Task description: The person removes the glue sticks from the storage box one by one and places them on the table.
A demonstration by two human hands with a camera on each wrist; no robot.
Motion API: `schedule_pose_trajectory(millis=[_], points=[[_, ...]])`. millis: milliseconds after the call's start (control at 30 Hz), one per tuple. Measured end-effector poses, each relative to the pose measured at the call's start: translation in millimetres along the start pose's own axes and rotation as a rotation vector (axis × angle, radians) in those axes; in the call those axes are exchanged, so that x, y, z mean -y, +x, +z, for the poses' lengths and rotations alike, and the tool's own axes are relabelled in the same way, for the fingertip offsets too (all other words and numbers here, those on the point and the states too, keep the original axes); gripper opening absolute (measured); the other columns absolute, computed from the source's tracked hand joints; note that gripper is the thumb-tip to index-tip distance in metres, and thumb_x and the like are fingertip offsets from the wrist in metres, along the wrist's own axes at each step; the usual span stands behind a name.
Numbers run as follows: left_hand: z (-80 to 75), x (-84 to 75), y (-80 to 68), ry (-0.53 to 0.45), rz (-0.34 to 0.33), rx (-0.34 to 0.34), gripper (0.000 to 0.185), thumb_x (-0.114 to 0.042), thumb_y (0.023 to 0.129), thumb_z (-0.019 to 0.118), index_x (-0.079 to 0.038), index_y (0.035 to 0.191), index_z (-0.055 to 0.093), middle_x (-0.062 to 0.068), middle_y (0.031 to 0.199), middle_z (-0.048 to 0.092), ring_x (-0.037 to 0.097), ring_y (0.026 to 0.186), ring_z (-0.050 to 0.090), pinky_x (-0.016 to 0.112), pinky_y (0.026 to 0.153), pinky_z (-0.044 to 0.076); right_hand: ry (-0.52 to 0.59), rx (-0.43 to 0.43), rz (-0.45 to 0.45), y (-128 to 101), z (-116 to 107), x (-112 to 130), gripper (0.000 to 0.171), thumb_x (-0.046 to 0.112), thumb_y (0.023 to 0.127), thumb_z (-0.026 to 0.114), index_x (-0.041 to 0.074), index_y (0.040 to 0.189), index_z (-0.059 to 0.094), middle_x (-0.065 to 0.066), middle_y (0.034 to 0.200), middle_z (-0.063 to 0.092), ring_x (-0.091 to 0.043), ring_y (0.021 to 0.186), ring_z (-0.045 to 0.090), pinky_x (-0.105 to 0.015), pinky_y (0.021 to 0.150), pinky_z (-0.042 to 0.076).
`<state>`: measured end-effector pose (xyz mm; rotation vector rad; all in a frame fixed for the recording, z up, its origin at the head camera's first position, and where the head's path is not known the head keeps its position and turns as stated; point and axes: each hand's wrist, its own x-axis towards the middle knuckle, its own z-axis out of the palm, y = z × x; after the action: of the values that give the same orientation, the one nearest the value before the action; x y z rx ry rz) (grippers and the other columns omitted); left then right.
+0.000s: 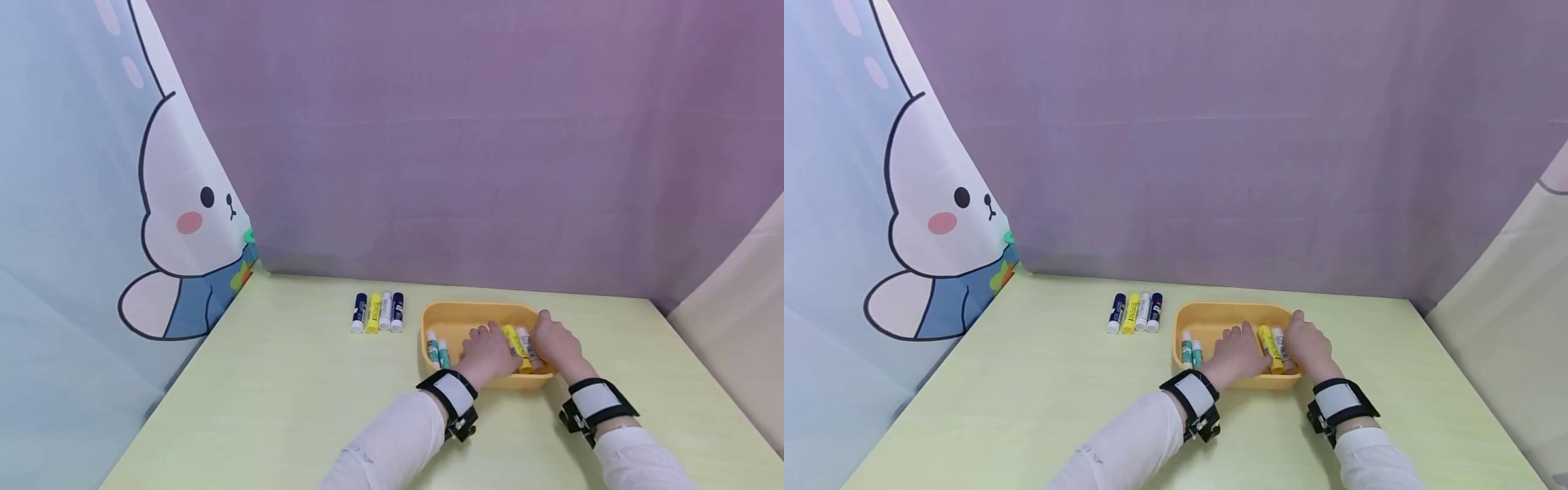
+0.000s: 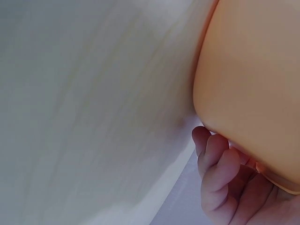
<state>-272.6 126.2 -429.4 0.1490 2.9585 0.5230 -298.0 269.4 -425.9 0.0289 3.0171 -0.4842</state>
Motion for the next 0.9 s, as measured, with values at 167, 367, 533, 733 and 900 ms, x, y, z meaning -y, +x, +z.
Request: schedule_pose_trajectory(millis=[167,367,533,733,900], points=[[3.0,-1.7,7.1,0.072,-0.078,-0.011,0.070,-0.053,0.082,0.063,-0.009,0.133,0.044,0.005,0.110,0.052,0.019,0.100,0.048,0.036,0.080,0.046,-0.007,0.005,0.003,1.7,1.1,-0.2,0.035,0.012,0.097,0.031,-0.014,0.120,0.030,-0.021,0.073,0.055,-0.026,0.057,0.053,-0.034,0.046,0.042],[3.8,1.7,9.4,-0.010,-0.104,-0.002,0.039,-0.032,0.080,0.071,-0.001,0.104,0.063,0.008,0.105,0.049,0.018,0.073,0.050,0.028,0.056,0.045,0.011,0.012,0.009,-0.6,-0.6,1.0,0.036,0.012,0.097,0.030,-0.015,0.122,0.029,-0.019,0.072,0.054,-0.026,0.057,0.053,-0.032,0.046,0.041],[5.2,3.2,11.7,0.064,-0.032,-0.015,0.021,-0.025,0.085,0.066,-0.004,0.087,0.071,0.006,0.116,0.059,0.013,0.056,0.053,0.023,0.045,0.042,0.014,0.012,0.007,-2.6,-2.4,2.0,0.036,0.011,0.097,0.030,-0.015,0.121,0.029,-0.019,0.072,0.054,-0.026,0.057,0.052,-0.032,0.046,0.041],[3.1,3.7,11.8,0.164,0.026,-0.020,0.019,-0.024,0.088,0.063,-0.009,0.092,0.073,0.003,0.115,0.066,0.012,0.054,0.058,0.022,0.047,0.047,0.011,0.019,0.023,-1.4,-2.9,2.0,0.037,0.013,0.098,0.031,-0.014,0.122,0.028,-0.020,0.073,0.054,-0.026,0.058,0.053,-0.033,0.047,0.041],[1.1,3.1,9.6,0.154,0.026,-0.016,0.017,-0.023,0.088,0.064,-0.010,0.095,0.073,0.001,0.115,0.066,0.013,0.073,0.066,0.022,0.054,0.051,0.007,0.016,0.019,-0.9,-2.3,1.7,0.036,0.013,0.098,0.031,-0.014,0.122,0.029,-0.020,0.073,0.054,-0.026,0.057,0.053,-0.033,0.046,0.041]])
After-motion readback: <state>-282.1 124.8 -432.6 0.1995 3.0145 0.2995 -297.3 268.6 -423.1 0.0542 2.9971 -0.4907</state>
